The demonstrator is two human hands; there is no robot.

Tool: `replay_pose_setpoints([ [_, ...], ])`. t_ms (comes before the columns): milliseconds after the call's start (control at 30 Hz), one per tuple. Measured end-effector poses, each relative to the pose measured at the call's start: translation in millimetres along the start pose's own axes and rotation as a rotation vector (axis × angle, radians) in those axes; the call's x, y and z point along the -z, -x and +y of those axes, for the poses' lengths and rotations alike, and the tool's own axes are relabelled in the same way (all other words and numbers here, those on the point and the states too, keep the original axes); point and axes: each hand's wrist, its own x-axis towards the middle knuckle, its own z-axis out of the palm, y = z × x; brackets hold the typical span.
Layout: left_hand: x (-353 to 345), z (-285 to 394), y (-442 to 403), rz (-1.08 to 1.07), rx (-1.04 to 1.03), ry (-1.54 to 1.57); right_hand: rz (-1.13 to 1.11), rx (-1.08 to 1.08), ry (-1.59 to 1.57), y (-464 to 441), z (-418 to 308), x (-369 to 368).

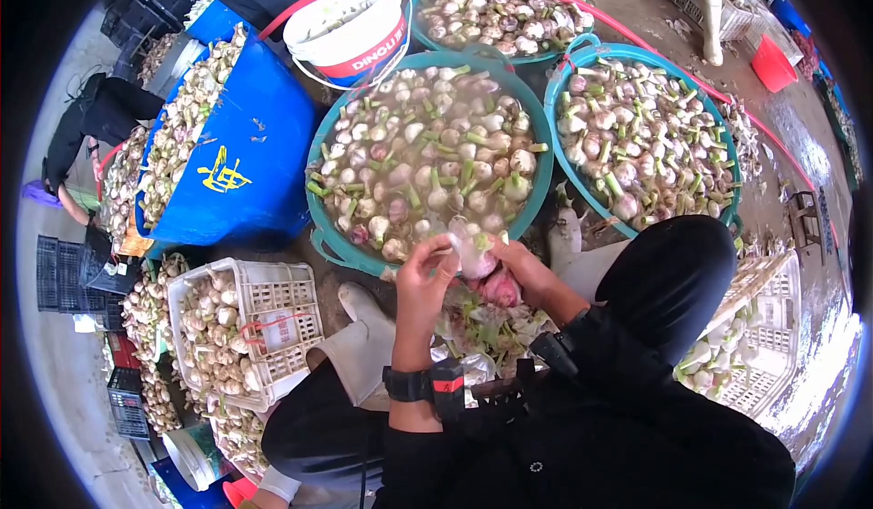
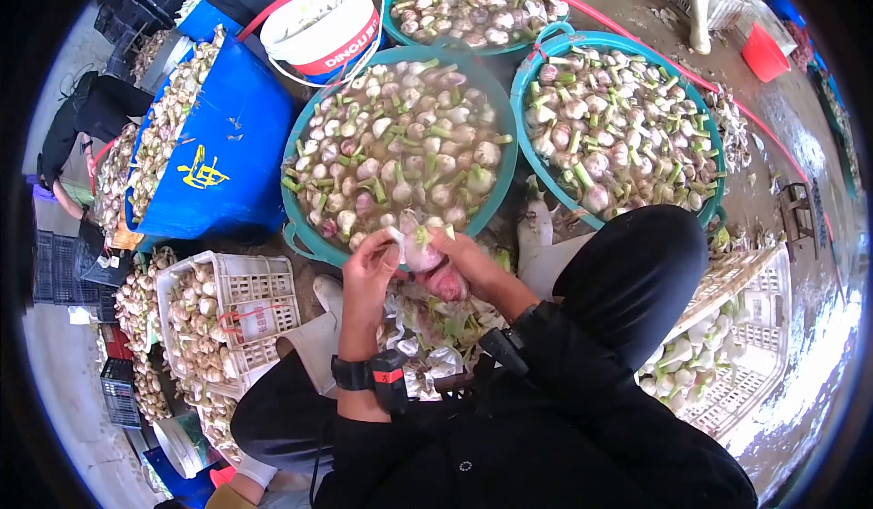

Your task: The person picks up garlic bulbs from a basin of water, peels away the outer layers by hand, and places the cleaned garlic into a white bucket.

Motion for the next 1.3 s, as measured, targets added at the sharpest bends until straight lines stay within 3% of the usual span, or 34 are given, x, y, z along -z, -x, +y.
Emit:
replay_pose_setpoints([
  [33, 0.8, -6.2, -1.0, 0.001, 0.0, 0.0, 0.067, 0.064, -0.033, -1.5, 1.5, -7.0],
  [67, 2.8, -17.0, -4.0, 0.02, -0.163, -0.154, 0.135, 0.127, -0.065, -2.0, 2.7, -11.0],
  [100, 0.3, -15.5, -4.9, 0.041, -0.326, -0.309, 0.134, 0.125, -0.062, -2.4, 5.4, -9.1],
  [133, -2.4, -14.6, -2.9, 0.043, -0.325, -0.307, 0.092, 0.14, -0.08, -3.5, 9.9, -4.5],
  [200, -8.2, -10.6, 3.0, 0.169, -0.478, -0.594, 0.052, 0.15, -0.098, -2.4, 13.4, 3.5],
  [233, -5.9, -12.5, 1.2, 0.172, -0.476, -0.593, -0.035, 0.123, -0.132, -1.1, 12.6, 7.3],
  [267, -0.9, -16.0, -2.8, 0.132, -0.348, -0.509, -0.122, 0.095, -0.166, -0.9, 12.6, 8.8],
  [300, 3.9, -17.8, -6.8, 0.092, -0.222, -0.424, -0.124, 0.092, -0.164, -1.0, 12.3, 6.4],
  [333, 9.4, -18.7, -10.5, 0.095, -0.223, -0.423, -0.157, 0.084, -0.112, -0.6, 10.9, 2.5],
  [400, 20.2, -12.5, -16.9, 0.172, -0.106, -0.111, -0.188, 0.078, -0.06, 1.4, 7.7, 0.2],
  [433, 26.1, -5.8, -16.5, 0.082, -0.003, -0.16, -0.191, 0.017, -0.077, 3.5, 6.1, 2.0],
  [467, 24.5, -2.8, -12.2, 0.079, -0.002, -0.159, -0.195, -0.046, -0.095, 5.6, 4.7, 2.3],
  [533, 20.1, 6.5, -1.5, -0.268, -0.065, -0.248, -0.063, -0.097, -0.072, 3.9, 3.7, 0.5],
  [567, 21.0, 9.1, -0.6, -0.303, -0.128, -0.332, -0.073, -0.113, -0.065, -2.0, 10.9, 10.3],
  [600, 21.2, 6.0, -1.7, -0.302, -0.127, -0.329, -0.081, -0.129, -0.058, -3.7, 9.6, 9.0],
  [667, 19.9, -2.1, -5.1, -0.276, -0.312, -0.442, -0.062, -0.136, -0.063, -0.8, 6.0, 3.0],
  [733, 14.0, 0.4, -3.0, -0.237, -0.316, -0.464, -0.049, -0.143, -0.069, -4.1, 7.7, -4.1],
  [800, 12.7, 3.4, -2.5, -0.2, -0.319, -0.485, 0.078, 0.036, -0.111, -8.3, 19.2, -2.9],
  [1000, 12.0, 0.2, -1.9, -0.145, -0.255, -0.835, 0.068, -0.045, 0.035, -5.3, 19.9, 9.3],
  [1067, 8.5, 1.5, 0.1, -0.069, -0.073, -0.52, 0.02, -0.065, 0.002, -3.7, 15.2, 11.5],
  [1133, 10.7, 2.5, 1.3, -0.078, -0.019, -0.373, -0.027, -0.087, -0.031, -0.7, 8.7, 6.7],
  [1200, 10.9, 0.7, 0.8, -0.086, 0.038, -0.232, 0.074, -0.025, -0.017, 0.5, 3.5, -6.3],
  [1267, 6.6, -11.2, -1.4, -0.114, -0.441, -0.502, 0.052, -0.026, 0.007, -1.7, 7.8, -1.8],
  [1300, 4.2, -16.7, -2.0, -0.114, -0.441, -0.502, 0.03, -0.024, 0.034, -3.4, 9.5, 0.6],
])
